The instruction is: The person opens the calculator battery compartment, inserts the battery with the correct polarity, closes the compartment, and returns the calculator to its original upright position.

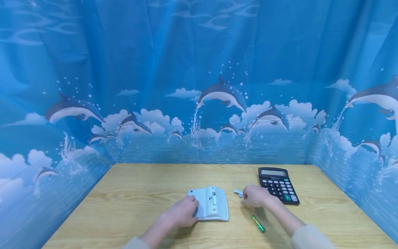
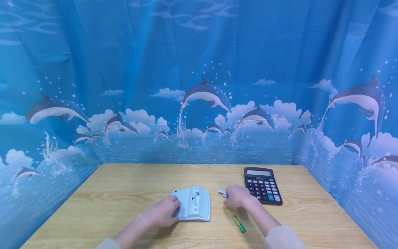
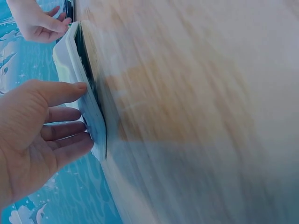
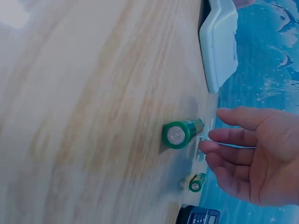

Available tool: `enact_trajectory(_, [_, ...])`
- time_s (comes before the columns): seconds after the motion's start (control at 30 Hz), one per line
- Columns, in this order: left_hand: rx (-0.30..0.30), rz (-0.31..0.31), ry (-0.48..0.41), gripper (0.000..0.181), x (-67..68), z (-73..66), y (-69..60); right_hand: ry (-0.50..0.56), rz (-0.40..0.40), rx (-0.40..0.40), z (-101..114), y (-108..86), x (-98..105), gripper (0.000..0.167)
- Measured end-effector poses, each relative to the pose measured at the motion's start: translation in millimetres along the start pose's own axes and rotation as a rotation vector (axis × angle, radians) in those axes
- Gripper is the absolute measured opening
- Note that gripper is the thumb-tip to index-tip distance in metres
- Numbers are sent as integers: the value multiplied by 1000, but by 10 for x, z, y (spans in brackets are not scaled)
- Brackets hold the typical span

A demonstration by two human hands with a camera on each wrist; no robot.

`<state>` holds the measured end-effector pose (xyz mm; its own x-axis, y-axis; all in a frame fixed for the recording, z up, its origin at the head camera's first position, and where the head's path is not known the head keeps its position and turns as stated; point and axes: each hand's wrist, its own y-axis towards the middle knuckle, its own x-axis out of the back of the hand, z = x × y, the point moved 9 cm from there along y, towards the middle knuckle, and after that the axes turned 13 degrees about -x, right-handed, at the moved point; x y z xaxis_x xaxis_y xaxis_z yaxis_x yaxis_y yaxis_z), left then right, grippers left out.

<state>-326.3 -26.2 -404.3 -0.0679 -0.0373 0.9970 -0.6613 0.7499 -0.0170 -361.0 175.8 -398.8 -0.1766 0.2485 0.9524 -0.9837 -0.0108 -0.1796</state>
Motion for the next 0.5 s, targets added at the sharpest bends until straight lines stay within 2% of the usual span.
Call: enact_trajectory(0.5, [27,19,-25,34,-19,5,20,-25,106,-3,-112,-294,2,23])
